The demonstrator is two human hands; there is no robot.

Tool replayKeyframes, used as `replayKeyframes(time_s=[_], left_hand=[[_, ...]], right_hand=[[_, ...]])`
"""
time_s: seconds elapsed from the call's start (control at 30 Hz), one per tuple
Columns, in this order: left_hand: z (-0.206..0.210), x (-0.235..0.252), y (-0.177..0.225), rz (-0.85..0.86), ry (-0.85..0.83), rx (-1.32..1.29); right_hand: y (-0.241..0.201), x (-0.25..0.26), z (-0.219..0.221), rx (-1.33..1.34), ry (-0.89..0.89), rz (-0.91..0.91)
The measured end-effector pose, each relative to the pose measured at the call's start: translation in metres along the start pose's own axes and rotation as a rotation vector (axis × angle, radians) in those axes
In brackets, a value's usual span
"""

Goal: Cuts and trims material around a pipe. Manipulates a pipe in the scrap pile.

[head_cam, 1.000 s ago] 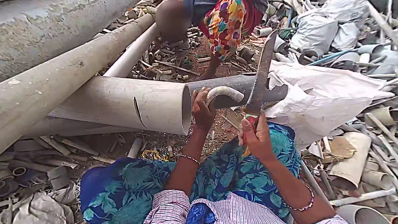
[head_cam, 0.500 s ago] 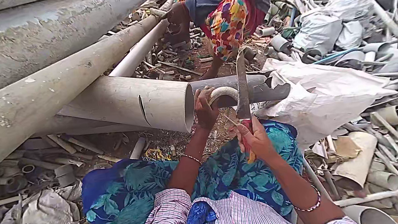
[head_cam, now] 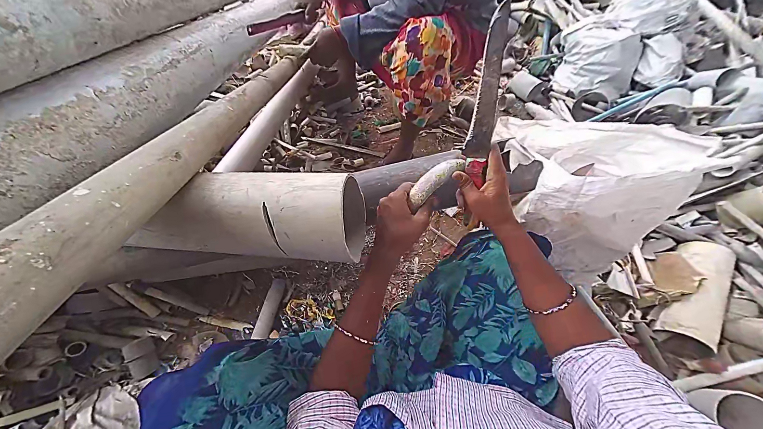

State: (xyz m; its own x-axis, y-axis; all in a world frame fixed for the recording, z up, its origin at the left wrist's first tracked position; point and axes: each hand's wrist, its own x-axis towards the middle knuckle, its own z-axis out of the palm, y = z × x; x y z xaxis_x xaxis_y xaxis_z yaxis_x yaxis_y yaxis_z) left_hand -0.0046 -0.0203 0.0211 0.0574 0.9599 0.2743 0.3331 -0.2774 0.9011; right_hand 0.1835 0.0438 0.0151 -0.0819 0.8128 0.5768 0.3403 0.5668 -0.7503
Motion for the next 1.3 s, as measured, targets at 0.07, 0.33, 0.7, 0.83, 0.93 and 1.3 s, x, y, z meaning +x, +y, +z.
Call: replayKeyframes(time_s=[0.07,0.33,0.7,0.83,0.93,1.3], left_hand=[[-0.013,0.000,-0.005,-0.110,-0.251,-0.199],[-0.005,-0.004,-0.011,-0.106,-0.407,-0.593],[0.006,-0.011,0.000,-0.062,-0.438,-0.610],[-0.004,-0.015,0.010,-0.124,-0.392,-0.470],[-0.008,-0.018,0.015,-0.145,-0.365,-0.308],[-0.020,-0.010,0.037,-0.114,-0.283,0.023]], right_hand=[[0.003,0.013,0.002,-0.015,-0.049,-0.038],[-0.034,-0.044,-0.016,-0.290,0.070,-0.157],[-0.064,-0.077,-0.039,-0.732,-0.088,-0.320],[-0.051,-0.062,-0.044,-0.740,-0.329,0.140],[-0.061,-0.073,-0.039,-0.648,-0.065,-0.221],[-0.066,-0.088,-0.024,-0.623,-0.180,-0.196]])
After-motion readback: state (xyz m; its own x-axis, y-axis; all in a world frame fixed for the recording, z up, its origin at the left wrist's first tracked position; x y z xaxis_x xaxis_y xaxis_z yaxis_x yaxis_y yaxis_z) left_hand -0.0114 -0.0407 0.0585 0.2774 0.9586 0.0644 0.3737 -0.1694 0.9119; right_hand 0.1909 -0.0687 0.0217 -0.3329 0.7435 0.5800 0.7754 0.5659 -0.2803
